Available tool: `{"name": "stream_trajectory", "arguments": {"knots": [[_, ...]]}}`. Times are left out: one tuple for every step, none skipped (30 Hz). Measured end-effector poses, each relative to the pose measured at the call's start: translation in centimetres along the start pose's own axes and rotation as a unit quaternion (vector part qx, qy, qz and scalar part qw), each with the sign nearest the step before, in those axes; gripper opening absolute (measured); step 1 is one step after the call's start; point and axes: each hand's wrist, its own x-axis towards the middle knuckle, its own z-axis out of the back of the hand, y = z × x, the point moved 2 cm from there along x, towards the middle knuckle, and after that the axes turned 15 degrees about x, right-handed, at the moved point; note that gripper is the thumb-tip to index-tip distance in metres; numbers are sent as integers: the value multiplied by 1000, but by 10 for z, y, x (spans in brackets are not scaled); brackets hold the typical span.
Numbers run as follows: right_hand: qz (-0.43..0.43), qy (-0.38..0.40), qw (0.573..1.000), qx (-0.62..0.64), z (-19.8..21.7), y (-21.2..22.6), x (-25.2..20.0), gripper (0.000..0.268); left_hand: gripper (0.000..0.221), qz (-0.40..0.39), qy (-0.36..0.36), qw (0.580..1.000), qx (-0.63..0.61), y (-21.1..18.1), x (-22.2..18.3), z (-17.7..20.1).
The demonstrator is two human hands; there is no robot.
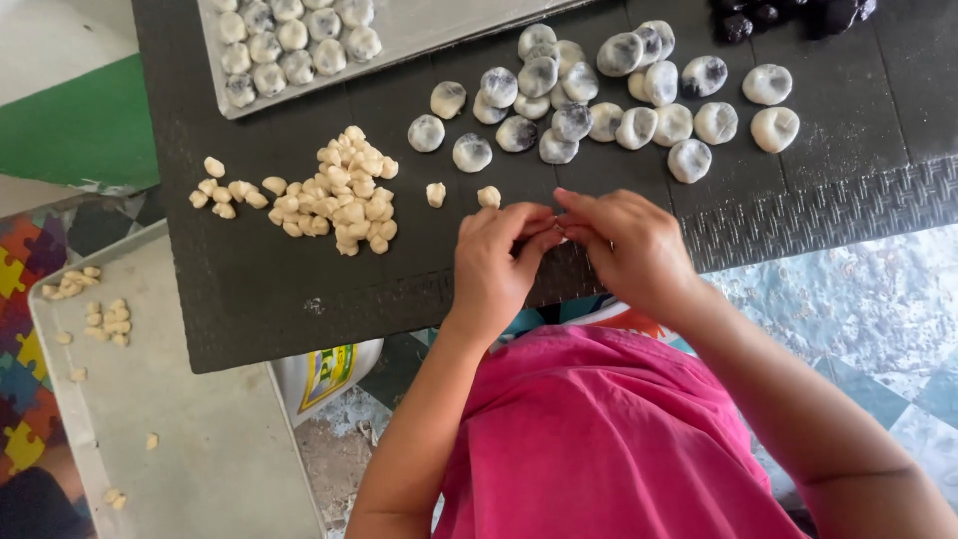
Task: Manually filling small pieces of white dough with a dark filling and sealing them into balls on a production table.
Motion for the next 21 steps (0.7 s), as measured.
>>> {"name": "stream_trajectory", "arguments": {"knots": [[-52, 19, 998, 17, 2, -10, 1, 31, 27, -6, -1, 1000, -2, 0, -2, -2], [-51, 20, 998, 20, 10, -5, 20, 31, 27, -5, -1, 1000, 0, -2, -2, 0], [-162, 123, 978, 48, 14, -3, 37, 26, 42, -18, 10, 1000, -8, -5, -2, 3], [-268, 222, 935, 75, 19, -1, 53, 24, 57, -32, 20, 999, -17, -8, -2, 6], [-266, 223, 935, 76, 20, 1, 68, 24, 57, -32, 20, 999, -15, -8, -2, 6], [-278, 289, 915, 48, 19, 3, 80, 32, 60, -21, 11, 999, -40, -7, -4, 7], [-289, 353, 890, 19, 17, 4, 91, 40, 63, -10, 2, 998, -65, -5, -6, 7], [-289, 352, 890, 18, 10, -6, 84, 40, 63, -10, 2, 998, -65, -3, -9, 6], [-278, 363, 889, -23, 3, -17, 77, 56, 56, -18, -17, 999, -42, 0, -13, 5], [-266, 376, 885, -63, -5, -25, 68, 74, 50, -23, -36, 999, -18, 1, -20, 6], [-267, 379, 884, -62, -5, -19, 69, 74, 50, -19, -34, 999, -18, 2, -20, 9], [-257, 397, 877, -84, -4, -13, 72, 72, 37, -22, -53, 998, 8, 3, -17, 13], [-246, 414, 870, -107, -3, -6, 76, 70, 27, -24, -72, 997, 33, 3, -14, 17], [-246, 412, 871, -109, -2, -13, 80, 70, 27, -26, -74, 996, 31, 11, -11, 19], [-242, 426, 869, -76, -2, -19, 84, 64, 26, -15, -71, 993, 91, 19, -8, 20], [-238, 441, 865, -41, -3, -25, 87, 58, 26, -2, -66, 986, 152, 27, -7, 22], [-237, 441, 865, -41, -6, -13, 82, 58, 26, -1, -67, 986, 152, 30, -3, 21], [-220, 411, 880, -98, -7, -2, 75, 52, 29, -1, -47, 985, 167, 32, 0, 19], [-201, 378, 890, -154, -8, 11, 69, 46, 31, -1, -28, 983, 182, 34, 2, 18], [-201, 375, 891, -157, -2, 2, 64, 46, 31, -4, -31, 983, 181, 38, 5, 16], [-173, 340, 921, -82, 4, -3, 62, 35, 25, -7, -16, 981, 194, 41, 7, 14]]}}
